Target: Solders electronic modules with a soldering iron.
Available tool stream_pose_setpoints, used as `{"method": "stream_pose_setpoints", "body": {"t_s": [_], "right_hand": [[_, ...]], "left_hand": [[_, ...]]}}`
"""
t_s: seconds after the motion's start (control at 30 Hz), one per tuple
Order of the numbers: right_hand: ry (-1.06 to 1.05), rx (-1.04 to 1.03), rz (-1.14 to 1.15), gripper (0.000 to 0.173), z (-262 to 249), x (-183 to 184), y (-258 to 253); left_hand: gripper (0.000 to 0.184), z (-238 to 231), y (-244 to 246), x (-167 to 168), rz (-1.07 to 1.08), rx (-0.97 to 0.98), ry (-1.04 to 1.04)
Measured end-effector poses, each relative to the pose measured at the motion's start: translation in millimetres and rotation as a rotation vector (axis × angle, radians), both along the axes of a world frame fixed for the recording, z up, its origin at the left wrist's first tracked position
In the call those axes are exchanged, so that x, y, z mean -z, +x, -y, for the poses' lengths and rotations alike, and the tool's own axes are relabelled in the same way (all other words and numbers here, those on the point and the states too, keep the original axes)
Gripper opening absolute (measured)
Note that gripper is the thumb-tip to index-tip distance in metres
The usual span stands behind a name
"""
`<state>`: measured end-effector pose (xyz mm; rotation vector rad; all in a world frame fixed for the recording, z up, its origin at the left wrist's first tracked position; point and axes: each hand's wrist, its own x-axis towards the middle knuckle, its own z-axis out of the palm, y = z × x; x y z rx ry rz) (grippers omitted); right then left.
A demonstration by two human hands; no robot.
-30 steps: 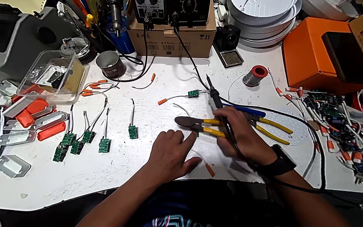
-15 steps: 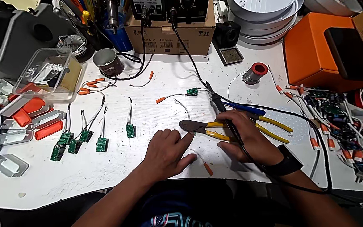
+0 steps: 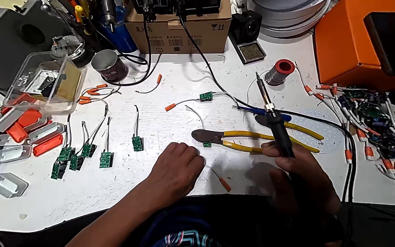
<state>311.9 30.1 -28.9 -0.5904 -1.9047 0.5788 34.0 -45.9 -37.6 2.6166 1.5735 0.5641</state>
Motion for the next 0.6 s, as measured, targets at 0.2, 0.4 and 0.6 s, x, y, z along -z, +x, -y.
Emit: {"method": "stream_pose_setpoints", "body": {"t_s": [0.2,0.4,0.6], "right_hand": [[-0.050,0.032,-0.097,0.019,19.6,5.6,0.2],[-0.098,0.229,-0.272,0.046,14.9,-15.0,32.0],[-0.149,0.227,-0.422,0.048,0.2,-18.3,62.2]], "left_hand": [[0.021,-15.8,9.2,-10.5,-0.107,0.158,-0.113],[0.023,-13.2,-8.5,-10.3,0.376,0.085,-0.173],[0.042,-8.2,3.9,-8.2,1.650,-0.105,-0.483]]}}
